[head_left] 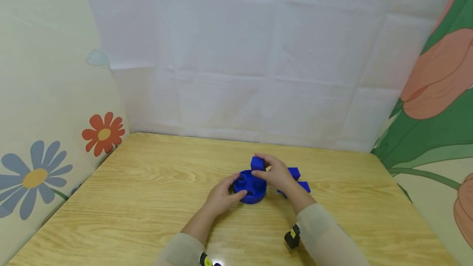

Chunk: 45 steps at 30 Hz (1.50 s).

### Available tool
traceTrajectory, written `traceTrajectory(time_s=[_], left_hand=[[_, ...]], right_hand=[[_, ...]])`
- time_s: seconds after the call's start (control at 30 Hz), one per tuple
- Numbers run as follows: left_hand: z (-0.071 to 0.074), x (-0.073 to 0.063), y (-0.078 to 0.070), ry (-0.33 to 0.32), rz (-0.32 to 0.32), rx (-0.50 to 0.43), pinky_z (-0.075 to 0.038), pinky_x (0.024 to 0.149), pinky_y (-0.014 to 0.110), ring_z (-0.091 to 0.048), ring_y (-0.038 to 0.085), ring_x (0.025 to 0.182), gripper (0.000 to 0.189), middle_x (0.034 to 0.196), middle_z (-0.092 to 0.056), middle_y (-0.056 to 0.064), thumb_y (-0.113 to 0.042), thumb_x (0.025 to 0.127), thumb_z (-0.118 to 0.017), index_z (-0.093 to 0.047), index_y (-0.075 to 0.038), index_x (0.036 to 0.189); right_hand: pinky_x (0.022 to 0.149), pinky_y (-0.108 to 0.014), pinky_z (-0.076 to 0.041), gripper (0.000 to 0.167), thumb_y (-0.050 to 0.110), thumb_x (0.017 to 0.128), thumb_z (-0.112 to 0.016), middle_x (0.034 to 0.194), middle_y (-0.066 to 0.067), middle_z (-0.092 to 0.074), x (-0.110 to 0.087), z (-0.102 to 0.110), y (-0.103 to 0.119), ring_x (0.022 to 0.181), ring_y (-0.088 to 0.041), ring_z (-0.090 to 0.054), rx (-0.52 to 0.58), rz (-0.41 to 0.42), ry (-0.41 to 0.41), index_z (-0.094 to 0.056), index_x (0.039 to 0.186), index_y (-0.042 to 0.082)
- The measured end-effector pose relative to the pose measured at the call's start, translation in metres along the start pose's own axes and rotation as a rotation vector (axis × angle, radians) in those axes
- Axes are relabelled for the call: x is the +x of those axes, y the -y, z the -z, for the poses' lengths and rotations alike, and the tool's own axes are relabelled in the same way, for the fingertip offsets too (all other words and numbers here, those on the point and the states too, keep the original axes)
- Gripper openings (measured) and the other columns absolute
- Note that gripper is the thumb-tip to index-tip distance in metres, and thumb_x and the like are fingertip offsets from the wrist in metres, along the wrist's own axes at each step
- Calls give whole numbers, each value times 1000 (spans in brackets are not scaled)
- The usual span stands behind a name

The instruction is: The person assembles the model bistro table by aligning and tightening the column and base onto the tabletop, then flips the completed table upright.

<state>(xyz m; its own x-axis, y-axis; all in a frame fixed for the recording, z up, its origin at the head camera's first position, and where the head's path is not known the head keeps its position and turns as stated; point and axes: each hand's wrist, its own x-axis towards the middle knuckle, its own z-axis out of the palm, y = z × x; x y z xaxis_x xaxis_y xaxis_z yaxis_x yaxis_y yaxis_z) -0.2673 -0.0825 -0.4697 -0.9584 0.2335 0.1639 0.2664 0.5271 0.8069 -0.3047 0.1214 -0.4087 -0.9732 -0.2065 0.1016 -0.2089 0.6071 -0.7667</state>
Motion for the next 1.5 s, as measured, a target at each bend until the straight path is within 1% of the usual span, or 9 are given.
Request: traceTrajectory(time_s=[0.33, 0.6, 0.73, 0.93, 1.07, 1.27, 1.33, 1.4, 1.5], left_hand=[[1, 0, -1, -4, 7, -6, -36, 112, 55, -47, 38, 134, 66, 145, -51, 19, -35, 89, -71, -49, -4, 143], [1, 0, -4, -15, -21, 14, -36, 111, 55, -48, 40, 132, 65, 142, -53, 21, -33, 88, -72, -51, -1, 140], [1, 0, -5, -14, -20, 6, -37, 111, 55, -48, 40, 132, 65, 142, -53, 22, -32, 88, -72, -51, -1, 140], [1, 0, -4, -7, -17, -2, -37, 111, 55, -48, 40, 133, 65, 143, -52, 22, -33, 88, -72, -50, -1, 141], [0, 0, -2, -13, -16, 4, -36, 111, 55, -48, 40, 133, 65, 142, -53, 21, -33, 88, -72, -51, -2, 141], [0, -1, -3, -15, -15, -1, -36, 111, 56, -48, 41, 132, 65, 142, -53, 22, -33, 88, -72, -50, -1, 141], [0, 0, -3, -16, -14, 2, -36, 111, 56, -48, 41, 132, 65, 142, -53, 22, -33, 88, -72, -50, -1, 141], [0, -1, -3, -18, -13, 4, -36, 111, 55, -48, 41, 132, 65, 142, -53, 22, -32, 88, -72, -51, -1, 141], [0, 0, -4, -19, -13, 7, -37, 111, 55, -48, 40, 132, 64, 142, -53, 21, -32, 88, -72, -51, -1, 141]], right_hand=[[80, -36, -52, 59, 31, 86, -75, 115, -9, -65, 0, -2, -1, 103, -23, -59, -11, -56, -8, -54, 140, 23], [87, -43, -54, 62, 34, 87, -74, 129, -9, -63, -1, -4, -3, 111, -27, -59, -30, -31, -25, -51, 143, 21], [86, -43, -54, 62, 37, 88, -73, 130, -10, -62, -3, -3, -5, 111, -28, -59, -26, -20, -22, -49, 143, 21], [87, -44, -51, 55, 34, 94, -64, 134, -8, -58, -4, -2, -8, 113, -26, -54, 19, 2, 26, -46, 145, 25], [89, -45, -49, 55, 32, 95, -61, 139, -7, -55, -3, -1, -9, 113, -27, -54, 36, 4, 29, -45, 147, 24], [78, -34, -46, 56, 30, 94, -63, 136, -7, -56, -3, -1, -10, 104, -24, -52, 73, -13, 18, -46, 147, 25], [77, -33, -45, 55, 30, 93, -64, 135, -7, -56, -2, -1, -10, 103, -24, -52, 83, -12, 14, -47, 146, 24], [78, -34, -48, 55, 29, 93, -65, 137, -9, -55, -1, -1, -11, 105, -26, -54, 97, -4, 9, -48, 144, 21], [89, -43, -51, 56, 27, 92, -66, 140, -12, -54, 0, -2, -12, 115, -30, -55, 141, 4, 4, -47, 143, 15]])
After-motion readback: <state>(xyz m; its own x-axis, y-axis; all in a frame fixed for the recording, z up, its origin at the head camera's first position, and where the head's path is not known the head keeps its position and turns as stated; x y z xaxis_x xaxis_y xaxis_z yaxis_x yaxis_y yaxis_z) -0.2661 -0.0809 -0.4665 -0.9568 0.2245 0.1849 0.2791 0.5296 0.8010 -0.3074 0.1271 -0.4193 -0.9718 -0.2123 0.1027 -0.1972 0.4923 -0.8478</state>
